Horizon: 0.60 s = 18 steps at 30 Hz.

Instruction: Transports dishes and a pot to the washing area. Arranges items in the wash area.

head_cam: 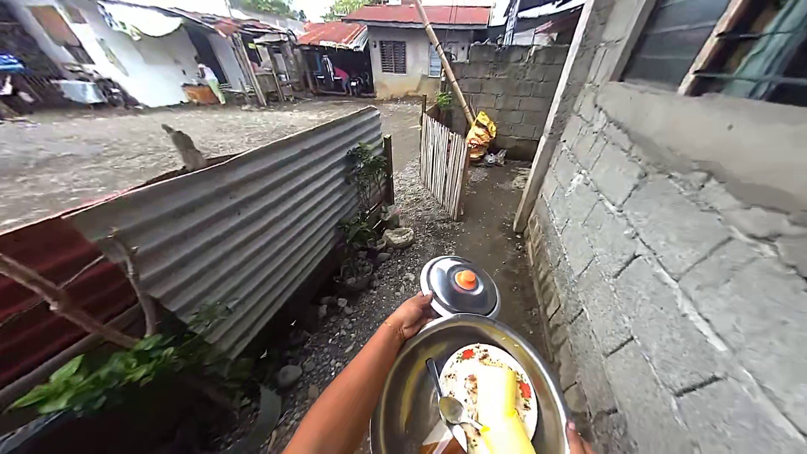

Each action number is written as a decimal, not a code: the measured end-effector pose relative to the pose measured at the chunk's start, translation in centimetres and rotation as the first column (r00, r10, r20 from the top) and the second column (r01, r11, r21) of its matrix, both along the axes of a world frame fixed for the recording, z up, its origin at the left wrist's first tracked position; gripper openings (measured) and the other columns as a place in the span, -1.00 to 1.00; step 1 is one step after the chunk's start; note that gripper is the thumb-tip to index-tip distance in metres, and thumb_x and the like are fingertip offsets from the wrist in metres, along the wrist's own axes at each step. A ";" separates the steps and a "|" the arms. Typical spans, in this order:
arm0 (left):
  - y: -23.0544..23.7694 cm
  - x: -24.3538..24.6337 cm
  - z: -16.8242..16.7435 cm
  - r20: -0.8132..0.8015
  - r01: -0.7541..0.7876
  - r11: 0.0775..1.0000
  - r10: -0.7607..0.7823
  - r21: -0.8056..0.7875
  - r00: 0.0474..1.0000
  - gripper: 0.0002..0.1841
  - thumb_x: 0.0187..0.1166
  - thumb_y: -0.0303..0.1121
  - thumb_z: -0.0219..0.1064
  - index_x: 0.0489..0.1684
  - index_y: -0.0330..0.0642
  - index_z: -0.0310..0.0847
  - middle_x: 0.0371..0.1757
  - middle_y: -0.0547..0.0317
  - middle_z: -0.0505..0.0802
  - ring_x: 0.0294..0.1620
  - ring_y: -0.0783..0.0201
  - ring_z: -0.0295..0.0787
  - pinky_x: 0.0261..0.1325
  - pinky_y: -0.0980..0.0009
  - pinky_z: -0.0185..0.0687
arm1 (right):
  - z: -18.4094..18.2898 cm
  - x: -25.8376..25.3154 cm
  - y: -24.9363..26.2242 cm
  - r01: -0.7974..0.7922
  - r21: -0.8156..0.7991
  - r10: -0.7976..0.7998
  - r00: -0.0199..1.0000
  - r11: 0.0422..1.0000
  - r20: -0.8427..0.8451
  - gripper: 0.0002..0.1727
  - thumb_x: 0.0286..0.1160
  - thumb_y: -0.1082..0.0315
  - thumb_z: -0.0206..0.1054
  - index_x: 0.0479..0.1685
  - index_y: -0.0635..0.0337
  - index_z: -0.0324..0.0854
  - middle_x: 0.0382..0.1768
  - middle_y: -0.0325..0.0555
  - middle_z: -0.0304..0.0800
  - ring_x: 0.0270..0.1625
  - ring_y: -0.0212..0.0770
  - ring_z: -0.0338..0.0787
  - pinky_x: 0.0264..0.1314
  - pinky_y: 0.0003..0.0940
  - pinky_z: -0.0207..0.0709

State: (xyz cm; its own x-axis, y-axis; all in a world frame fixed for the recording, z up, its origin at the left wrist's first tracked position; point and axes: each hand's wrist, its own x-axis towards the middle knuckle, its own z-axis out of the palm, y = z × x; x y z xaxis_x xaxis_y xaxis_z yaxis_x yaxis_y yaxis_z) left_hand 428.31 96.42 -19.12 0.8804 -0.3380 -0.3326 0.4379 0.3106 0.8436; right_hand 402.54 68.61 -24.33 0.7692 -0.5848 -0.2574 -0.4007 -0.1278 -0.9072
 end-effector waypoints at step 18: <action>-14.2 57.1 2.1 0.061 -0.171 0.985 0.173 -0.030 0.983 -0.65 0.92 -0.24 -0.12 0.53 -0.17 0.19 -0.08 0.04 0.79 -0.13 0.23 0.82 -0.01 0.32 0.76 | 1.2 62.8 -18.4 -0.298 0.080 0.304 0.948 0.951 -0.096 -0.49 0.35 0.66 0.41 0.35 0.56 0.47 0.01 0.27 0.73 -0.03 -0.15 0.75 0.15 -0.16 0.64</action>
